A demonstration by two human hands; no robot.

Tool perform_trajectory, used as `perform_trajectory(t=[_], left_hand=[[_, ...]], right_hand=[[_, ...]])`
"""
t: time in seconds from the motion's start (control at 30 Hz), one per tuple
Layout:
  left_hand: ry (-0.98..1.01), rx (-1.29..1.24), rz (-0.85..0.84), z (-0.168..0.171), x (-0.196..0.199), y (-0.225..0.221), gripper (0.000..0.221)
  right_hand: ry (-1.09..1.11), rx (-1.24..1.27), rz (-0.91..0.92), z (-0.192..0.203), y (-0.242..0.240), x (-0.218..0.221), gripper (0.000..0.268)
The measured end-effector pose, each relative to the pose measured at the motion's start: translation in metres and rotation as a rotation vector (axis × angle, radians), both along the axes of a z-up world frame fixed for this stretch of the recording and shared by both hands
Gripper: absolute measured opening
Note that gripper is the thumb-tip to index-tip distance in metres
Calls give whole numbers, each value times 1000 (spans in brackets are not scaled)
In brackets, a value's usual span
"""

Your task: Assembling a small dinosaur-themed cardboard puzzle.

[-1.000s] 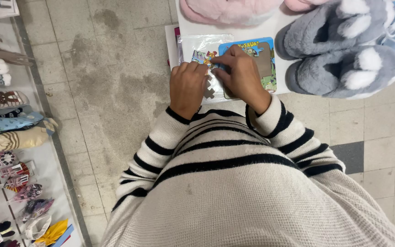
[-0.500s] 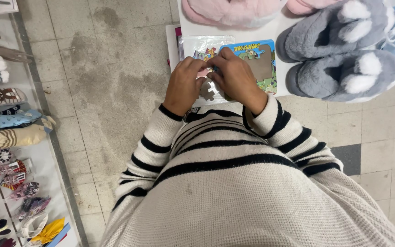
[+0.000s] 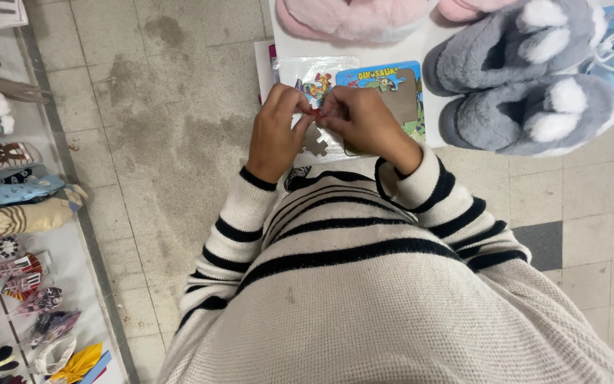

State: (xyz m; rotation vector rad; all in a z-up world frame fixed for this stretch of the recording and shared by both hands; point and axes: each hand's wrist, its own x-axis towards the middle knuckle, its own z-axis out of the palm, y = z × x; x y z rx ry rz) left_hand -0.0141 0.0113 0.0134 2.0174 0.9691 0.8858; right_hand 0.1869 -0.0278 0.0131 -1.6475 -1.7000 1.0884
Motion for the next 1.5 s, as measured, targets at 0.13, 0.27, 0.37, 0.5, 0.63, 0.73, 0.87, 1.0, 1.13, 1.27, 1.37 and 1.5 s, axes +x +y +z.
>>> perform_trajectory(t=[0.13,0.27,0.37,0.5,0.63,0.73,0.87,1.0,1.13,1.27,1.37,1.5], left_hand=[[41,48,-1,3,6,-15,27],[160,194,-228,-4,19,-42,25],[235,260,-321,-4,28,-61,35],[388,314,-304,0,32,-70,52],[465,321,-296,4,31,-79,51],[461,382,-265,-3,28,-85,55],[508,484,-211,-8,28,-89,51],[503,453,-215,-8,29,-91,53],[492,452,-198,-12,29,-94,54],[501,429,-198,-12,29,-94,53],[499,420,-206,-12,28,-94,53],[492,418,-210,-14,28,-94,52]], right_hand=[[283,-95,-77,27,-11,25,29],[236,32,-116,21,-28,53,22],[255,-14,-143,14,-36,61,14],[196,-116,-103,5,-40,58,12],[234,-99,-61,16,-38,50,12],[254,-123,-68,27,-33,43,19],[-56,78,39,31,-28,39,26],[-120,2,51,43,-24,32,30],[-295,314,126,19,-25,38,35],[-294,231,80,19,-28,36,39],[-256,234,46,19,-31,35,41],[-194,185,0,27,-32,33,32]])
